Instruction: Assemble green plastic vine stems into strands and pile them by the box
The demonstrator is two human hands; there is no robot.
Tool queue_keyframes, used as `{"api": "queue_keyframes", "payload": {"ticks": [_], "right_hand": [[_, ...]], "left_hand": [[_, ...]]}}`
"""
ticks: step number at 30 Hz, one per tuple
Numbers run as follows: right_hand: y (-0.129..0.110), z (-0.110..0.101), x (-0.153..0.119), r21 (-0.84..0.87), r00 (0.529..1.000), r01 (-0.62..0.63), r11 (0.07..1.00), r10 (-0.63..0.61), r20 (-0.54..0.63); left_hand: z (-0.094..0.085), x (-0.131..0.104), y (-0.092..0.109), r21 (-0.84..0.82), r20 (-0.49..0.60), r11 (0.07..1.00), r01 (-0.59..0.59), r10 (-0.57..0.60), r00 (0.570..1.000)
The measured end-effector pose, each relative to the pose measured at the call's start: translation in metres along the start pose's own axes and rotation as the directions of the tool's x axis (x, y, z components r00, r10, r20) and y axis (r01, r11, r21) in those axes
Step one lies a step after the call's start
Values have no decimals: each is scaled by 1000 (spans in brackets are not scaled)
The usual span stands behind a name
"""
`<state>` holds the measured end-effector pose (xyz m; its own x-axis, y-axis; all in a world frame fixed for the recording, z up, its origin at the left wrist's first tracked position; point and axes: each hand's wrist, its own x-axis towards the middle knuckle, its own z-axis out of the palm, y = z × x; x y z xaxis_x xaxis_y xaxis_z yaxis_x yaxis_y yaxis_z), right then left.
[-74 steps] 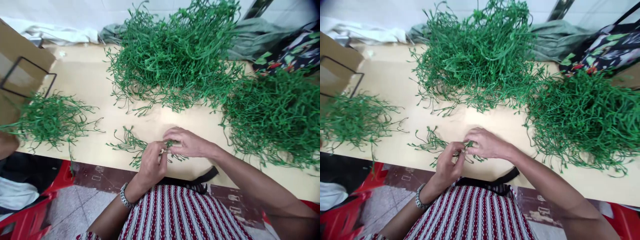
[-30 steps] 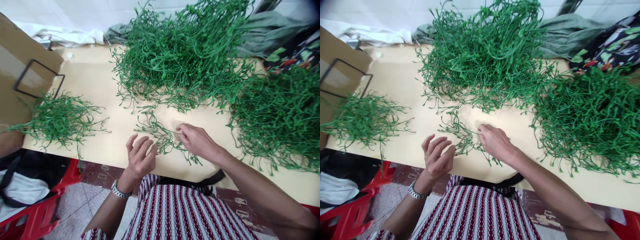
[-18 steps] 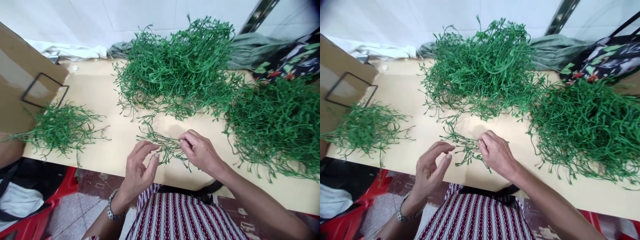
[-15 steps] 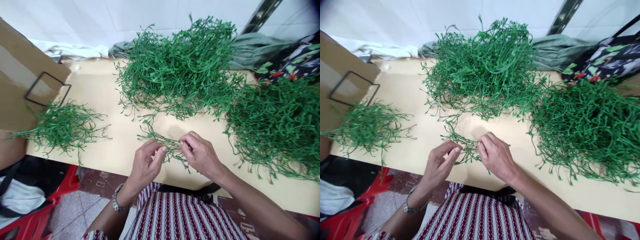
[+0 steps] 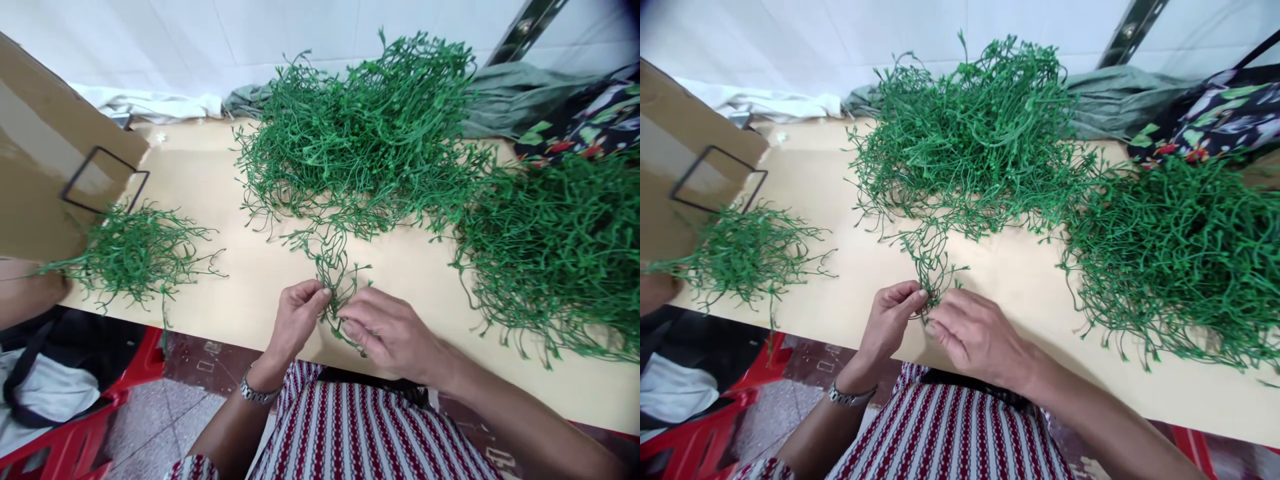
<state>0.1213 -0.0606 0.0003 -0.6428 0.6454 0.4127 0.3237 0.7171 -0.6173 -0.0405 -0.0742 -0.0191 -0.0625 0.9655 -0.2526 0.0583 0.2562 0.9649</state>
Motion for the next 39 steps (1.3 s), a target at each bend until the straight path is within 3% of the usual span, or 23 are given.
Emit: {"api": "queue_keyframes", "payload": {"ticks": [3, 6, 10, 14, 16, 19, 21, 23, 26, 29, 31, 34, 36, 39], "right_hand": [[2, -19, 10, 60, 990, -46, 997, 53, -127], [10, -24, 17, -23, 984, -14, 1000, 10, -177], [24, -10, 18, -232, 995, 68, 970, -83, -53], [33, 4, 11, -333, 997, 76, 940, -73, 22], [36, 7, 9, -369, 997, 49, 928, -20, 80], [42, 6, 8, -433, 968, -61, 899, 160, 195], [45, 2, 7, -420, 938, -139, 897, 255, 236], [45, -5, 5, -363, 948, -178, 915, 259, 186], [39, -18, 1, -272, 994, -103, 957, 87, -70], [32, -31, 3, -330, 952, 49, 943, -144, -269], [31, -36, 8, -444, 948, 90, 892, -213, -236], [40, -37, 17, -549, 979, 105, 829, -184, -90], [48, -35, 20, -551, 982, 94, 829, -168, -86], [56, -32, 21, -496, 971, 94, 863, -189, -144]], "left_hand": [[-3, 0, 7, 174, 27, 983, -67, 64, 998], [-2, 0, 11, 274, 69, 951, -145, 130, 989], [-3, 2, 13, 298, 99, 915, -272, 254, 962], [-4, 3, 11, 356, 157, 854, -380, 347, 925], [-3, 3, 11, 392, 160, 814, -429, 398, 903], [-3, 6, 13, 418, 78, 778, -468, 483, 872], [-3, 10, 15, 391, 35, 812, -433, 457, 889], [-4, 14, 16, 307, 38, 888, -342, 348, 937], [-7, 20, 16, 141, 123, 975, -169, 152, 981], [-9, 23, 13, 22, 236, 998, -55, 48, 971], [-10, 25, 9, -34, 296, 999, -9, 19, 955], [-11, 27, 6, -68, 374, 997, 31, -4, 927], [-12, 28, 6, -41, 428, 999, 30, -9, 904], [-14, 27, 16, 85, 417, 990, -113, 67, 906]]}}
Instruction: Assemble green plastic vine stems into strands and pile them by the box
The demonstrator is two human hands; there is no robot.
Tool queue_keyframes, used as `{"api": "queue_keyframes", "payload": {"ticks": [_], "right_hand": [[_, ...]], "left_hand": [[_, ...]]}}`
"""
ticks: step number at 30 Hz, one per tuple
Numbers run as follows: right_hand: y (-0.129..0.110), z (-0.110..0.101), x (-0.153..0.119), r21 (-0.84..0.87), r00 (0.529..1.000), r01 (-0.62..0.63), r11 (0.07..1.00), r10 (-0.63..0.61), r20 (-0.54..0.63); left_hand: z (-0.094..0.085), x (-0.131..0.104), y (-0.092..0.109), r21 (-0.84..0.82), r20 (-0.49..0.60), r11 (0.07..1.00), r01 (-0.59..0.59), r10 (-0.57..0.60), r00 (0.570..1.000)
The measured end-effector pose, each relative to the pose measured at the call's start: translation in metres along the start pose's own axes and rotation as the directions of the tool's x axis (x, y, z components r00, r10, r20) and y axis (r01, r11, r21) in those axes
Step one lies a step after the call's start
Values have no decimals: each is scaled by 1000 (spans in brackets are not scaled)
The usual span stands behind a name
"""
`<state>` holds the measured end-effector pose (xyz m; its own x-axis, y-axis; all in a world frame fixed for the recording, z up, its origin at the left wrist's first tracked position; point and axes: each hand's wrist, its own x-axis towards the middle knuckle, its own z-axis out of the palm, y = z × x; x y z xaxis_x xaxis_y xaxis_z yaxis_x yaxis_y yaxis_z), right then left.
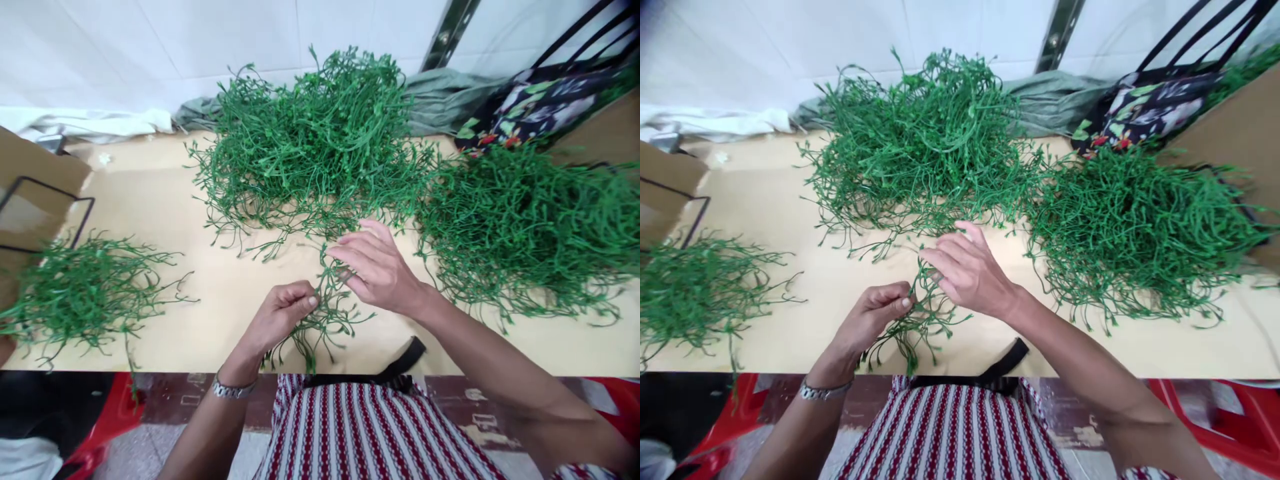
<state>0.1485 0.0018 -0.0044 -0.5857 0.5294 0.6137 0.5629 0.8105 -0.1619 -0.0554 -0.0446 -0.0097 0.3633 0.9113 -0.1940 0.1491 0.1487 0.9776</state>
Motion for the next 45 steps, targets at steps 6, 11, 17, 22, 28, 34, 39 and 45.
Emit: {"api": "queue_keyframes", "payload": {"ticks": [6, 11, 17, 22, 28, 34, 39, 45], "right_hand": [[-3, 0, 3, 21, 997, 64, 998, -63, -36], [-8, 6, 3, 110, 997, 54, 992, -49, -52], [-9, -22, 8, 289, 991, -53, 956, 16, 130], [-9, -42, 24, 401, 985, -30, 916, -42, 169], [-7, -12, 15, 502, 977, -110, 858, 1, 212], [-15, -3, 1, 506, 971, -236, 830, 181, 156], [-18, -4, -5, 494, 914, -403, 771, 310, 261], [-8, -8, -10, 567, 848, -513, 645, 275, 453]], "left_hand": [[8, 2, 33, 421, -189, 865, -274, 379, 906], [24, 13, 29, 259, -234, 948, -187, 250, 940], [23, 15, 21, 25, -326, 978, -206, 202, 923], [26, 13, 25, 109, -276, 982, -152, 177, 945], [30, 13, 16, -129, -322, 971, -199, 149, 935], [36, 12, 15, -128, -336, 982, -142, 91, 938], [38, 11, 18, 66, -270, 991, -115, 128, 954], [32, 14, 17, 40, -112, 995, -86, 90, 990]]}}
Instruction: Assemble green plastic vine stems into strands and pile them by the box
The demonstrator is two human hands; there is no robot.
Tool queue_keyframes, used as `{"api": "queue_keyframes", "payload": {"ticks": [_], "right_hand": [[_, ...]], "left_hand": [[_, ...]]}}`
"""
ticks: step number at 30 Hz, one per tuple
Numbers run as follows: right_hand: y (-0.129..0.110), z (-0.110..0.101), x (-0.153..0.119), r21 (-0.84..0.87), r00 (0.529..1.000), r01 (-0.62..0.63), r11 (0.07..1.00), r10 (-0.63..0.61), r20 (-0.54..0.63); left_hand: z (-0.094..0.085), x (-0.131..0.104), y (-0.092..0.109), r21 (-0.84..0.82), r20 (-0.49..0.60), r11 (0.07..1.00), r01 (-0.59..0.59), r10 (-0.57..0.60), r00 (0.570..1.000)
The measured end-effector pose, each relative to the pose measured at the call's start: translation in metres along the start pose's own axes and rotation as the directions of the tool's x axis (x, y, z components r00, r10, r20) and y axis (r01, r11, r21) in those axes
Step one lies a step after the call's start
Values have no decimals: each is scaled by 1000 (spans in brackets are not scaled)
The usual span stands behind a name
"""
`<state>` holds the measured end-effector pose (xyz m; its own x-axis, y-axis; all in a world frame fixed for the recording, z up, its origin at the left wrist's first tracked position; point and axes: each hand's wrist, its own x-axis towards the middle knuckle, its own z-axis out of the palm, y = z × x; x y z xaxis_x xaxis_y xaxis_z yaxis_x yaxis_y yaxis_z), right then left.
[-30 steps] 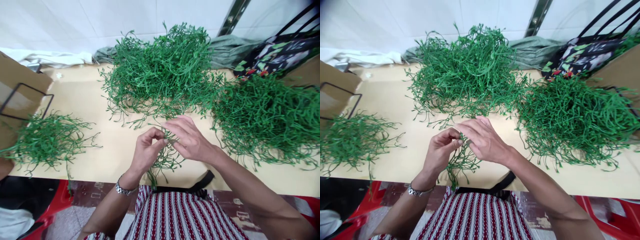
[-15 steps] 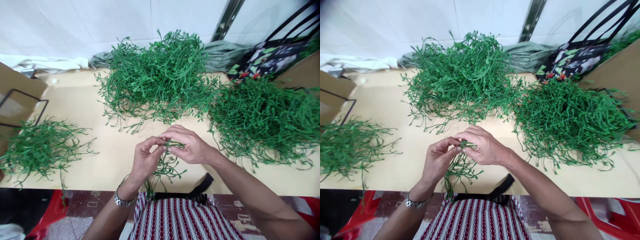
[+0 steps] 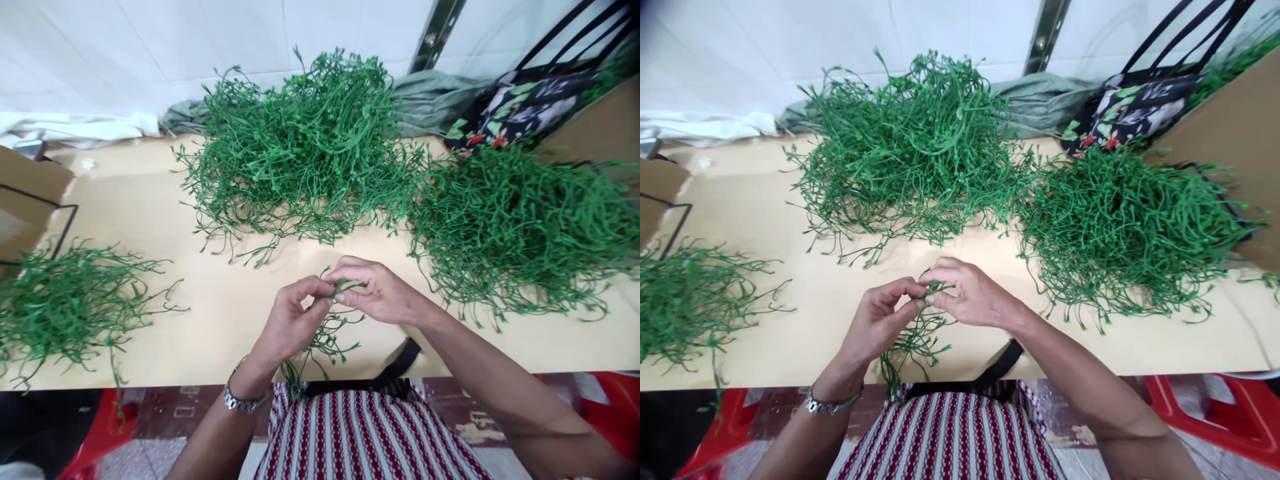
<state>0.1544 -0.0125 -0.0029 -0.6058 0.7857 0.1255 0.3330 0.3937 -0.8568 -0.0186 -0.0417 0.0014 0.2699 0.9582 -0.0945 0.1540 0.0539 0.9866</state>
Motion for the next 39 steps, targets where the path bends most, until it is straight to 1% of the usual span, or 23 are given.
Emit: {"api": "queue_keyframes", "payload": {"ticks": [2, 4, 8, 10, 12, 14, 17, 19, 21, 23, 25, 28, 32, 34, 36, 39], "right_hand": [[4, 0, 0, 70, 1000, -3, 998, 2, 13], [6, 3, -1, 83, 999, 39, 996, -38, -2], [8, 17, -5, 56, 988, 125, 991, -119, -100], [7, 24, -8, 19, 979, 131, 991, -126, -157], [6, 27, -11, -33, 975, 119, 992, -123, -186], [5, 27, -13, -39, 981, 85, 996, -90, -172], [2, 25, -13, 48, 996, -17, 999, 22, -86], [1, 25, -12, 77, 994, -81, 994, 86, -61], [1, 26, -10, 63, 988, -133, 989, 137, -77], [1, 27, -8, 31, 986, -138, 990, 141, -94], [3, 27, -7, 14, 990, -90, 996, 91, -104], [6, 27, -8, 37, 988, -14, 999, 20, -154], [9, 29, -11, 62, 972, -2, 998, 17, -232], [10, 31, -13, 93, 972, -21, 995, 42, -232], [12, 34, -14, 164, 972, -60, 985, 95, -216], [16, 37, -15, 323, 963, -123, 938, 191, -189]], "left_hand": [[0, 1, -1, -55, 15, 998, 12, -11, 1000], [0, 2, -1, -76, 0, 997, 20, -20, 1000], [4, 3, -1, -71, -83, 997, 18, -24, 996], [6, 3, -1, -92, -99, 995, 25, -34, 994], [8, 4, -1, -103, -96, 994, 34, -44, 994], [8, 4, 0, -66, -111, 997, 34, -42, 993], [8, 4, -1, 40, -125, 999, 27, -22, 992], [9, 3, -2, 120, -128, 993, 0, 16, 992], [9, 2, -2, 219, -137, 974, -56, 87, 987], [9, 1, -2, 316, -120, 941, -119, 164, 979], [7, 0, -1, 358, -86, 921, -156, 199, 976], [4, 2, 0, 319, -53, 939, -130, 154, 987], [2, 4, -2, 264, -41, 963, -43, 55, 998], [3, 5, -5, 285, -57, 958, -22, 40, 998], [4, 4, -6, 327, -64, 944, -28, 51, 997], [7, 3, -6, 387, -22, 920, -62, 76, 997]]}}
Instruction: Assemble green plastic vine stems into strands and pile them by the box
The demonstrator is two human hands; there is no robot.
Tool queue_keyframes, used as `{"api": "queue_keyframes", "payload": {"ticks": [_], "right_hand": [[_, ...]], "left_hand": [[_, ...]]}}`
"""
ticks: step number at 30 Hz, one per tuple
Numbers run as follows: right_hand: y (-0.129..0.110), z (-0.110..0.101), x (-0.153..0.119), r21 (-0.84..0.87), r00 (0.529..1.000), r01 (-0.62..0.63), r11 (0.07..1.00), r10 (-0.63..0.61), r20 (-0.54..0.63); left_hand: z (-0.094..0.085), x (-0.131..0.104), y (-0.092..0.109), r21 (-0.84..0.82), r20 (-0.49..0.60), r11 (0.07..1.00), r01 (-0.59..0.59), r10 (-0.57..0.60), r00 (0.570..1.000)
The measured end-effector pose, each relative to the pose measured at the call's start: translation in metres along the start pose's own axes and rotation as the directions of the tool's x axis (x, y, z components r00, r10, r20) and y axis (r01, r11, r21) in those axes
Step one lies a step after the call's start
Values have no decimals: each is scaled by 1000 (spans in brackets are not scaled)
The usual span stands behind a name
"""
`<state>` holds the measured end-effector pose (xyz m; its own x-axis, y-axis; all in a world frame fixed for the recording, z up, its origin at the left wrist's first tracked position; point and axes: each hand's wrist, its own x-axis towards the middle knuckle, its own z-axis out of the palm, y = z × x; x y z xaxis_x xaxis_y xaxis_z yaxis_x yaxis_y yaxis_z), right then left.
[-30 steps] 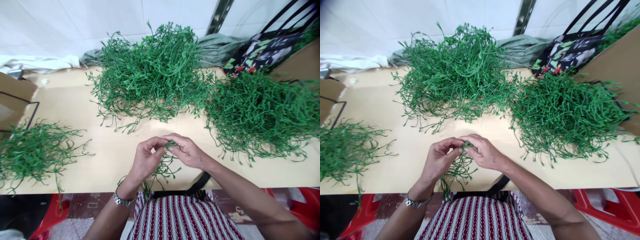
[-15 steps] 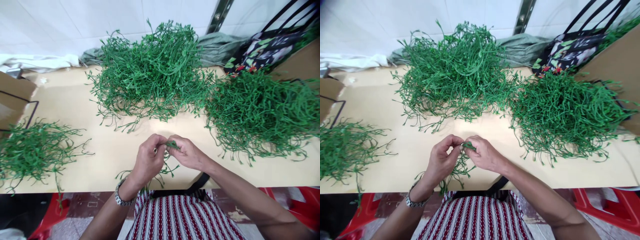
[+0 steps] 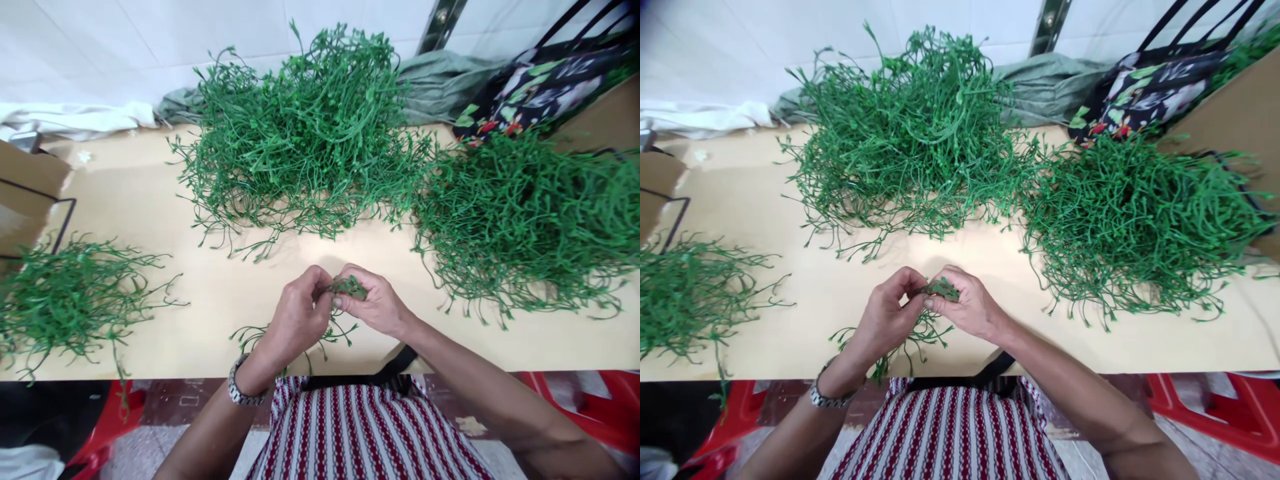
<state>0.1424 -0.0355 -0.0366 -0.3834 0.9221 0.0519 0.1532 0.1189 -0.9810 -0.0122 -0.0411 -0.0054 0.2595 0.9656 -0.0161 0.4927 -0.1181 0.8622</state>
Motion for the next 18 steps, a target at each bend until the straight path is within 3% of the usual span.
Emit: {"api": "queue_keyframes", "payload": {"ticks": [3, 5, 9, 12, 15, 18], "right_hand": [[3, -1, 0, 99, 998, -59, 993, 56, 28], [3, -3, 0, 69, 997, -60, 996, 57, 45], [-4, -11, 1, -277, 991, 118, 953, -98, 86], [-7, -15, 1, -446, 971, 235, 863, -190, 145], [-4, -15, 2, -469, 963, 264, 843, -206, 171], [1, -14, 3, -486, 955, 285, 826, -203, 216]], "left_hand": [[-1, -1, 3, 28, 69, 1000, -14, 12, 998], [-3, -1, 5, 65, 100, 998, -14, 7, 995], [-8, 1, 6, 142, 97, 990, -28, 14, 995], [-10, 3, 6, 27, 101, 999, 32, -35, 994], [-9, 4, 6, -138, 145, 981, 138, -118, 982], [-6, 5, 4, -203, 170, 960, 191, -157, 973]]}}
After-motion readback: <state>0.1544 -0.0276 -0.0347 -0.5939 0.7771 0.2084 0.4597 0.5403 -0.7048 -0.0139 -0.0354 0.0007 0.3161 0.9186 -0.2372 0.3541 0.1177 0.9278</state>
